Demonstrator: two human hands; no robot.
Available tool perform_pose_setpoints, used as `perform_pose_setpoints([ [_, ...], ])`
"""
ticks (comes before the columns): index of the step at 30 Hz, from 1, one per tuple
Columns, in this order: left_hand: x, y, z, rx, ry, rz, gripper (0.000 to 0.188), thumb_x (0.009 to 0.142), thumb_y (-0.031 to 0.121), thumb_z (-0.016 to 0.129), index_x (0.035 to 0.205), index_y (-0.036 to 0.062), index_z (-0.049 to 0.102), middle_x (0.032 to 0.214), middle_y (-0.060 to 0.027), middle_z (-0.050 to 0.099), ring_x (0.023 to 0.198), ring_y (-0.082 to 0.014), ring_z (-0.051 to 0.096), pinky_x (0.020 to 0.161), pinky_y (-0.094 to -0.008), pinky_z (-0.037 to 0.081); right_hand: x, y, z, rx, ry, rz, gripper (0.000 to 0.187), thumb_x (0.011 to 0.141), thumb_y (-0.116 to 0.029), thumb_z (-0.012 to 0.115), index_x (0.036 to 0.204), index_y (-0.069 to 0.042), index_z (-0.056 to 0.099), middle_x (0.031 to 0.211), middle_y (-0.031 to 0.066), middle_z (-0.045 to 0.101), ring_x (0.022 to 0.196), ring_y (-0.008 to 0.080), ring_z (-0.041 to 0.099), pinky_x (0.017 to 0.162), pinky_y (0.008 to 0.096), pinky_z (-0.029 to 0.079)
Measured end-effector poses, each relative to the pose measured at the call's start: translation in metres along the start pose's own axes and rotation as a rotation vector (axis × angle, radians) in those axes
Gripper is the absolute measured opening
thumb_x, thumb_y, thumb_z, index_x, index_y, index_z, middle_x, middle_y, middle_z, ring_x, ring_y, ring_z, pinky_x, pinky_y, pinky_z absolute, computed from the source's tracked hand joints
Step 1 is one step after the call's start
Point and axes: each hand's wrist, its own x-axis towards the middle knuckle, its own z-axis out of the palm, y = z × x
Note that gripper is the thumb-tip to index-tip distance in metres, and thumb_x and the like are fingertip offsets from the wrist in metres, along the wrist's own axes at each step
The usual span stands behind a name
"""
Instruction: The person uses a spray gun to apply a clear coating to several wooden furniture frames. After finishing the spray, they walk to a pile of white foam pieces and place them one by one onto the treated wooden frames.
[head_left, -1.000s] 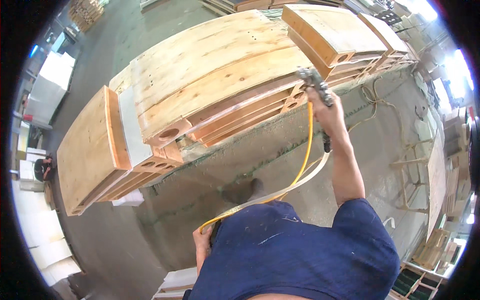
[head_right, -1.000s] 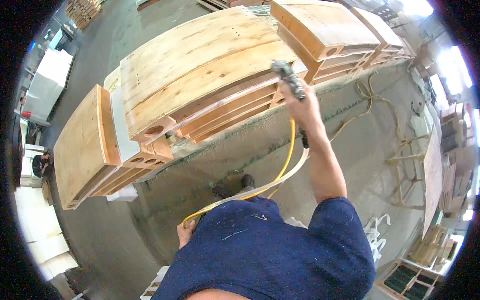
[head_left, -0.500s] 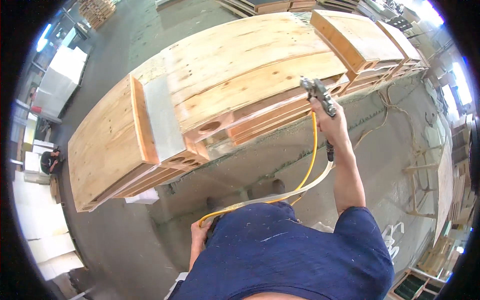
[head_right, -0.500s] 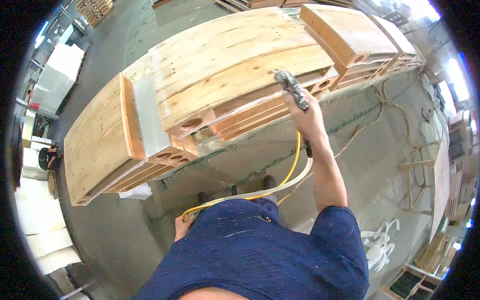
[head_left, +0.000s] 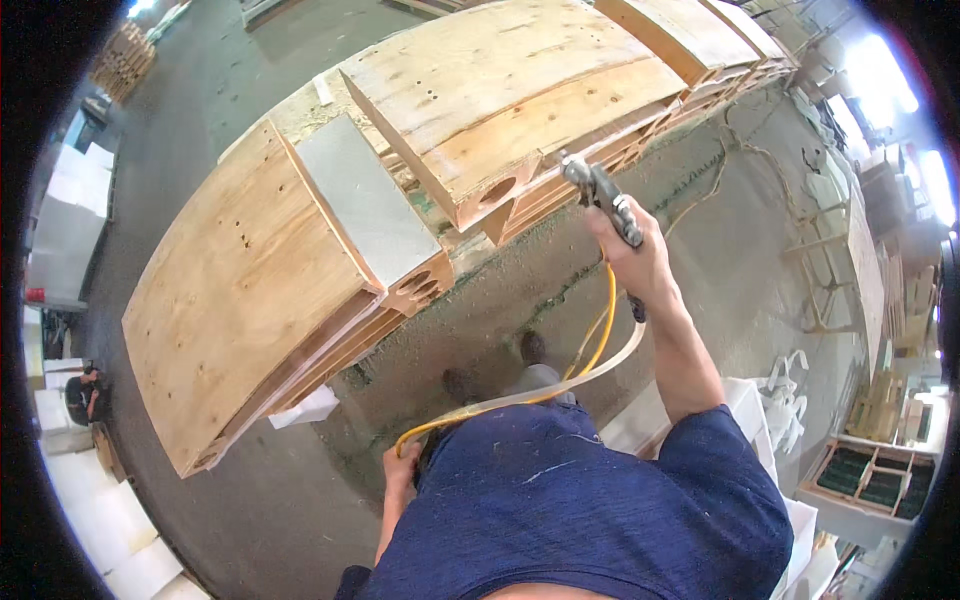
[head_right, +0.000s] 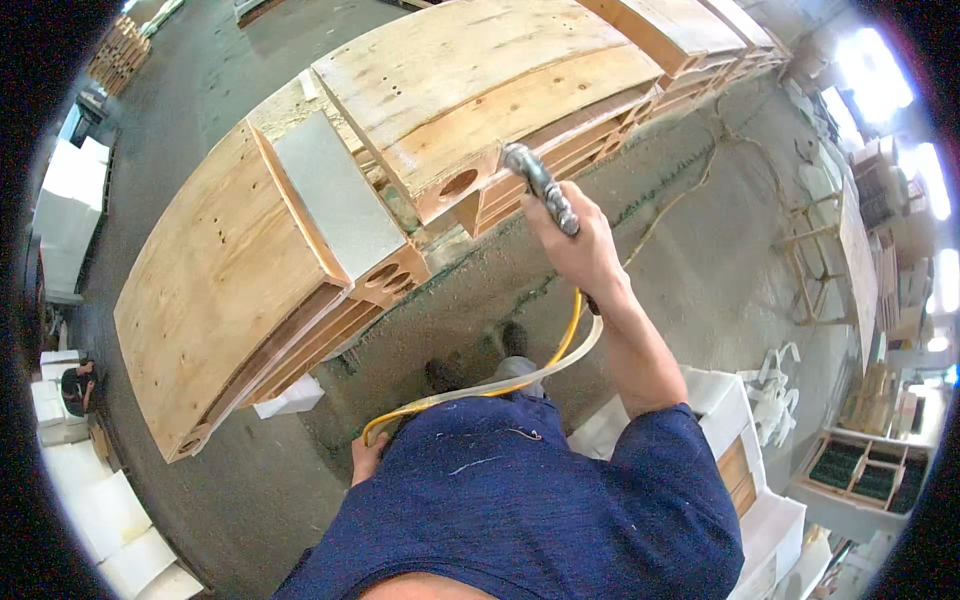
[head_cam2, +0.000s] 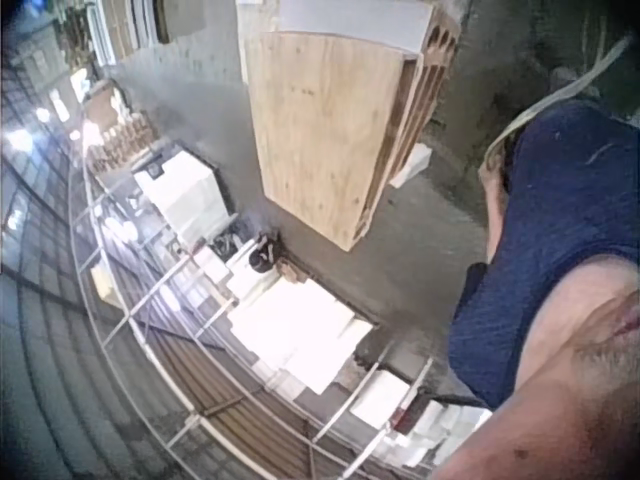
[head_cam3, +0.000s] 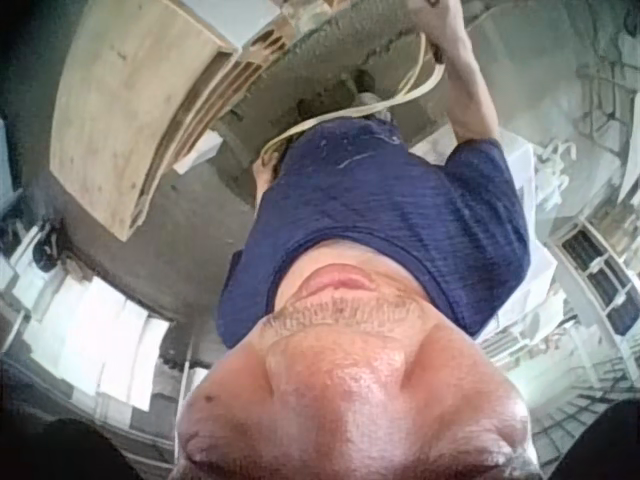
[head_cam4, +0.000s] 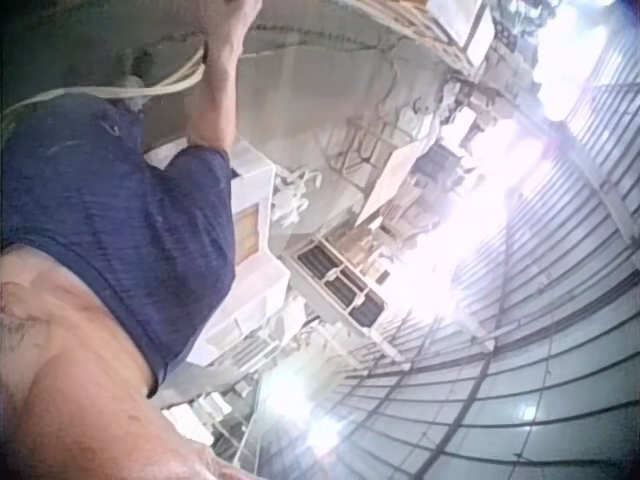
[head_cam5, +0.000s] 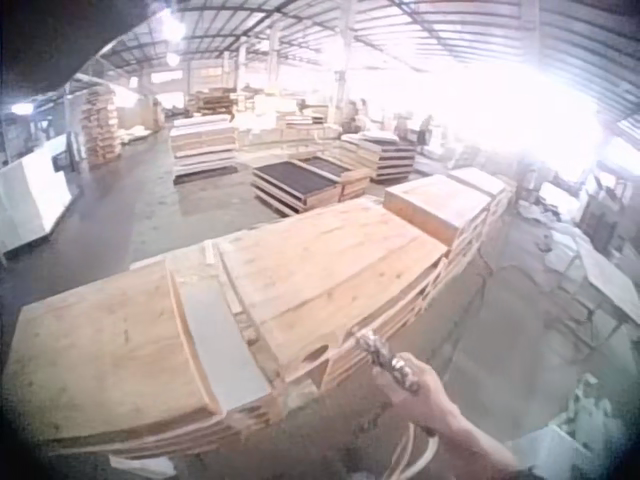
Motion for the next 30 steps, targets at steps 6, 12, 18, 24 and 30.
perform_pose_setpoints([
  [6, 0.002, 0.040, -0.017, 0.051, -0.103, 0.011, 0.030, 0.080, 0.019, 0.071, 0.100, -0.0036, 0.068, 0.081, -0.0065, 0.068, 0.072, -0.0129, 0.060, 0.066, -0.0295, 0.047, -0.059, -0.010, 0.005, -0.012, -0.060, -0.022, 0.030, 0.086, -0.027, 0.067, 0.102, -0.004, 0.057, 0.076, 0.0117, 0.059, 0.070, 0.0227, 0.059, 0.067, 0.0343, 0.047],
  [12, 0.009, 0.049, -0.006, 0.118, -0.152, 0.024, 0.030, 0.080, 0.020, 0.071, 0.100, -0.0030, 0.068, 0.081, -0.0051, 0.067, 0.071, -0.0129, 0.059, 0.065, -0.0295, 0.047, -0.083, -0.003, -0.013, -0.074, -0.165, -0.140, 0.033, 0.087, -0.030, 0.067, 0.105, -0.005, 0.057, 0.068, 0.0082, 0.055, 0.065, 0.0163, 0.055, 0.062, 0.0327, 0.047],
  [18, 0.013, 0.062, 0.024, 0.179, -0.169, 0.011, 0.026, 0.081, 0.015, 0.071, 0.099, -0.0032, 0.068, 0.081, -0.0043, 0.067, 0.070, -0.0128, 0.059, 0.065, -0.0291, 0.047, -0.040, 0.046, -0.064, -0.025, 0.156, -0.005, 0.026, 0.088, -0.029, 0.064, 0.090, -0.004, 0.059, 0.065, 0.0043, 0.050, 0.063, 0.0137, 0.047, 0.059, 0.0310, 0.042],
  [24, -0.013, 0.131, 0.074, 0.121, -0.171, -0.041, 0.022, 0.082, 0.010, 0.071, 0.100, -0.0027, 0.068, 0.081, -0.0029, 0.066, 0.070, -0.0113, 0.058, 0.064, -0.0279, 0.047, 0.011, 0.107, -0.134, 0.048, 0.392, 0.086, 0.032, 0.089, -0.034, 0.063, 0.085, -0.002, 0.057, 0.065, 0.0010, 0.048, 0.064, 0.0124, 0.045, 0.060, 0.0302, 0.041],
  [30, -0.017, 0.160, 0.120, 0.132, -0.173, 0.067, 0.023, 0.082, 0.010, 0.071, 0.100, -0.0031, 0.068, 0.084, -0.0032, 0.067, 0.074, -0.0113, 0.060, 0.068, -0.0282, 0.048, 0.064, 0.175, -0.204, 0.058, 0.631, 0.123, 0.034, 0.089, -0.036, 0.063, 0.080, -0.002, 0.060, 0.063, -0.0003, 0.052, 0.052, 0.0087, 0.047, 0.050, 0.0265, 0.039],
])
